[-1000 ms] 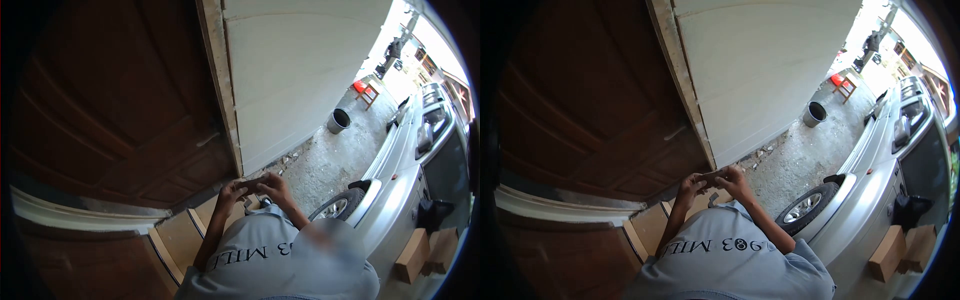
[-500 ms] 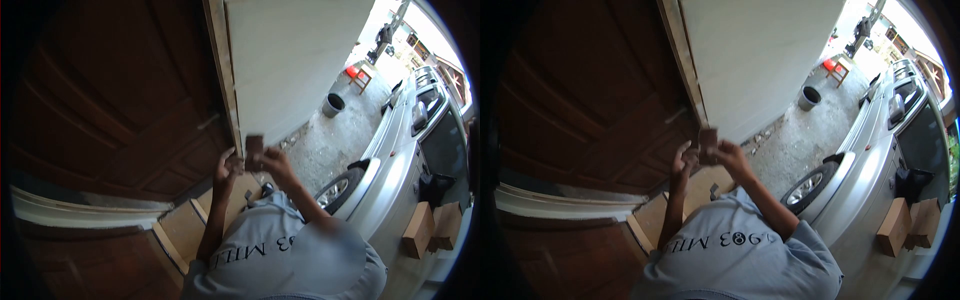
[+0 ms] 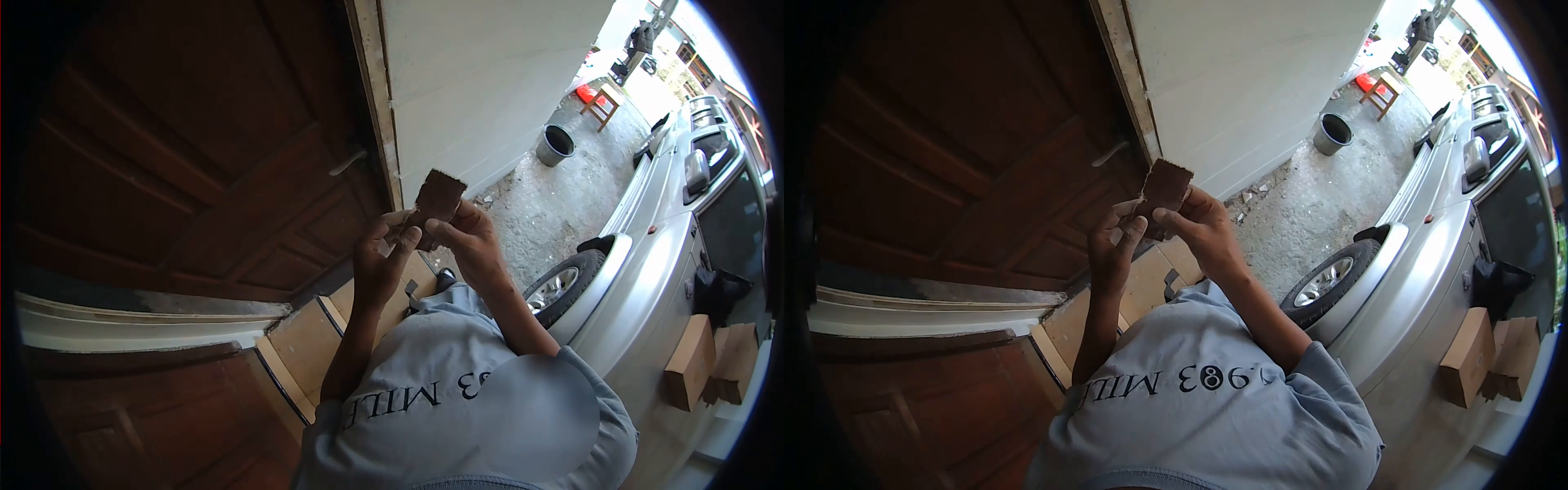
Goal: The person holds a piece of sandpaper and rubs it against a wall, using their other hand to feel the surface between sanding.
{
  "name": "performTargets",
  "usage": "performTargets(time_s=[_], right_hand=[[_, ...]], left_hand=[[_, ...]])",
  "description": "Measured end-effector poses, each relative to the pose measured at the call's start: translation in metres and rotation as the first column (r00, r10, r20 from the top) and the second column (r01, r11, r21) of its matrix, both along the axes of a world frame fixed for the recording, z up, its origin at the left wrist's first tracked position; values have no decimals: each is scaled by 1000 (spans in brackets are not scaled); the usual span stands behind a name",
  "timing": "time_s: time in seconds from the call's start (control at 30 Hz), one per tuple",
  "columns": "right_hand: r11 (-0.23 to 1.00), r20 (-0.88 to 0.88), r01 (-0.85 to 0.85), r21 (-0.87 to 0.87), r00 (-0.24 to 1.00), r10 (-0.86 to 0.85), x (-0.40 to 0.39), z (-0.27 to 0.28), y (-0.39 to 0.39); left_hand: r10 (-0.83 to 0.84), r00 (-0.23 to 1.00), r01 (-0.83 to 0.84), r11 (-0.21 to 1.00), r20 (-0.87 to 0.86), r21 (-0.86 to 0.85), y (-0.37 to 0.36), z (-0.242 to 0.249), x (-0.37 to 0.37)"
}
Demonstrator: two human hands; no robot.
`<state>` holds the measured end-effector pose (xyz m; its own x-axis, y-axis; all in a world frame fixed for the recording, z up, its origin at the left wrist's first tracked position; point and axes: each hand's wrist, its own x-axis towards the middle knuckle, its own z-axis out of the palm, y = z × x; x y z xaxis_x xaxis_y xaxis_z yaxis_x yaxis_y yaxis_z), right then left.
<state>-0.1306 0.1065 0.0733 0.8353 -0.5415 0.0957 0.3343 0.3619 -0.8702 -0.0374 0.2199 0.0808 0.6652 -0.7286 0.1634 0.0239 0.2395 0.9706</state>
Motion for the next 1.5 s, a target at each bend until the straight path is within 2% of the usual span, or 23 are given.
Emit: performTargets(time_s=[0.1,0.2,0.3,0.4,0.47,0.63,0.7,0.73,0.8,0.87,1.0,1.03,1.1,1.13,1.2,1.23,1.3,1.33,1.37,1.4,1.43,1.47,1.5], right_hand=[[1000,-2,-11,5,1000,11,0,-2,6],[1000,-10,10,27,1000,-10,-1,-3,5],[994,-29,11,110,1000,-8,-1,0,1],[986,-53,0,170,999,9,0,-3,1],[982,-72,-27,186,997,41,3,-15,-2],[1000,-81,1,3,997,0,18,-25,-6],[996,-15,-29,87,999,30,25,-20,-9],[990,19,-48,129,999,46,28,-18,-11],[1000,-3,7,15,1000,-7,39,-35,-21],[996,-8,32,-85,999,-32,52,-38,-32],[992,106,78,-97,992,-68,83,-40,-56],[979,58,90,-185,995,-80,88,-38,-64],[972,50,106,-211,994,-97,104,-42,-83],[968,44,111,-224,994,-104,110,-44,-92],[993,-33,75,-92,996,-79,116,-39,-110],[998,-70,59,-25,996,-60,118,-38,-121],[945,37,237,-226,971,-235,131,-38,-152],[892,102,326,-313,945,-310,140,-38,-171],[826,158,403,-394,915,-371,146,-30,-192],[745,217,477,-466,878,-426,152,-16,-213],[626,266,546,-556,831,-488,158,0,-232],[488,324,601,-633,778,-538,164,16,-251],[376,400,650,-660,728,-556,174,29,-268]], left_hand=[[31,990,-41,997,139,65,3,-8,5],[88,988,-96,994,130,56,4,-17,6],[67,995,-74,992,71,100,3,-27,9],[55,994,-66,989,91,129,-1,-28,8],[15,1000,-14,996,-17,91,-5,-31,9],[17,983,-9,999,-182,47,-18,-62,20],[-4,960,16,999,-280,40,-25,-71,26],[-25,932,27,1000,-362,0,-29,-71,28],[-70,853,36,997,-517,-75,-39,-68,33],[-130,781,76,991,-610,-114,-48,-75,44],[-268,580,111,962,-770,-251,-74,-78,67],[-309,575,146,950,-757,-277,-81,-81,75],[-389,563,215,921,-729,-326,-97,-83,90],[-350,598,193,936,-721,-294,-108,-81,94],[-264,663,140,963,-700,-231,-130,-70,98],[-190,740,145,982,-645,-124,-140,-62,102],[-53,868,113,989,-495,92,-162,-52,113],[-22,962,59,990,-271,127,-170,-50,122],[5,999,0,989,-32,151,-176,-49,133],[25,978,-60,985,207,162,-181,-46,144],[69,926,-111,989,372,93,-190,-26,152],[102,781,-173,983,617,56,-197,-7,163],[125,572,-220,975,811,5,-202,12,175]])
